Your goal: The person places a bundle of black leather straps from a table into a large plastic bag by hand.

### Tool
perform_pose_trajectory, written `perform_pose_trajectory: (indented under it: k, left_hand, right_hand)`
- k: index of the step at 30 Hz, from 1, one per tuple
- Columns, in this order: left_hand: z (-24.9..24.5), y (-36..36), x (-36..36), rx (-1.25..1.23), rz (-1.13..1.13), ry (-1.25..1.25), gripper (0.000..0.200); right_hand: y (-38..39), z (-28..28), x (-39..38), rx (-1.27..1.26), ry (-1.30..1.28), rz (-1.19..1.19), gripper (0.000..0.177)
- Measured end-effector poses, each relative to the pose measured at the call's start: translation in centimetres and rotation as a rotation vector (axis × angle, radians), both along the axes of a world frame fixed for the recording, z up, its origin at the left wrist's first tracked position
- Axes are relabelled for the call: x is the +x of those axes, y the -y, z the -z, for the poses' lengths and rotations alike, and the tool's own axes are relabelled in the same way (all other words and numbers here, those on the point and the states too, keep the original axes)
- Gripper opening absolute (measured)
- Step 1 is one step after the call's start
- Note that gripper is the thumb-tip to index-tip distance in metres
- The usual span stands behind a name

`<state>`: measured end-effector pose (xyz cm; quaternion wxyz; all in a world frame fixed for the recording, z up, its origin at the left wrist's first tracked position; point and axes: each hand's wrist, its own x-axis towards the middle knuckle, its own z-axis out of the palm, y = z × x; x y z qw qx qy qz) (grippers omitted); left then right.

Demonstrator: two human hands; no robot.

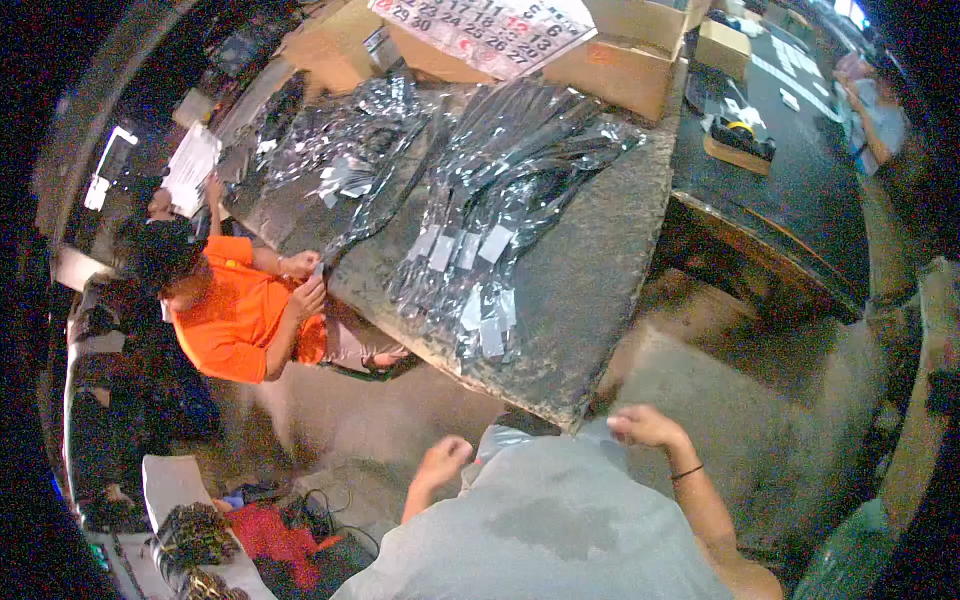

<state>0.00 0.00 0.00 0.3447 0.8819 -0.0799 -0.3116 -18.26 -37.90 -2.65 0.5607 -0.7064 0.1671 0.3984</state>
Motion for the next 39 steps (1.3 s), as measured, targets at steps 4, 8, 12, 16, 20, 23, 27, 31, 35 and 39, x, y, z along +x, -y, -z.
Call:
perform_pose_trajectory:
  k: [4, 8, 12, 16, 20, 23, 27, 31, 35, 39]
  left_hand:
    - [-1.6, 5.8, 7.1, -0.155, 0.009, 0.311, 0.02]
    - [-3.8, 6.7, 21.1, -0.238, -0.045, 0.45, 0.028]
    - [-0.1, 11.0, 33.1, -0.247, 0.024, 0.464, 0.045]
    - [3.8, 15.6, 38.2, -0.147, 0.05, 0.181, 0.066]
    - [5.4, 16.9, 39.3, -0.103, 0.19, 0.152, 0.08]
    - [5.3, 17.5, 39.8, -0.053, 0.185, 0.021, 0.088]
    - [6.9, 18.3, 40.6, -0.005, 0.148, -0.036, 0.08]
    - [5.5, 18.8, 40.4, 0.023, 0.333, 0.179, 0.068]
    - [6.5, 19.1, 40.0, -0.098, 0.183, 0.117, 0.068]
    - [5.3, 19.4, 40.5, -0.101, 0.125, 0.025, 0.076]
  right_hand:
    - [2.7, -4.1, 4.2, 0.221, 0.254, 0.701, 0.039]
    - [-0.9, -4.2, 13.8, 0.284, 0.398, 0.964, 0.044]
    - [-3.4, -2.3, 22.3, 0.266, 0.339, 1.111, 0.053]
    - [-5.2, -1.5, 28.4, 0.121, 0.213, 1.22, 0.073]
    - [-6.0, -0.8, 31.3, 0.042, 0.087, 1.264, 0.092]
    - [-6.2, -0.5, 32.6, -0.019, 0.087, 1.296, 0.093]
    - [-5.9, 0.2, 33.6, -0.125, 0.069, 1.248, 0.086]
    - [-5.6, 0.1, 34.3, -0.051, 0.074, 1.233, 0.085]
    - [-5.6, 3.5, 34.6, -0.334, 0.085, 1.206, 0.096]
    - [-6.1, 1.8, 34.9, -0.481, 0.057, 1.226, 0.105]
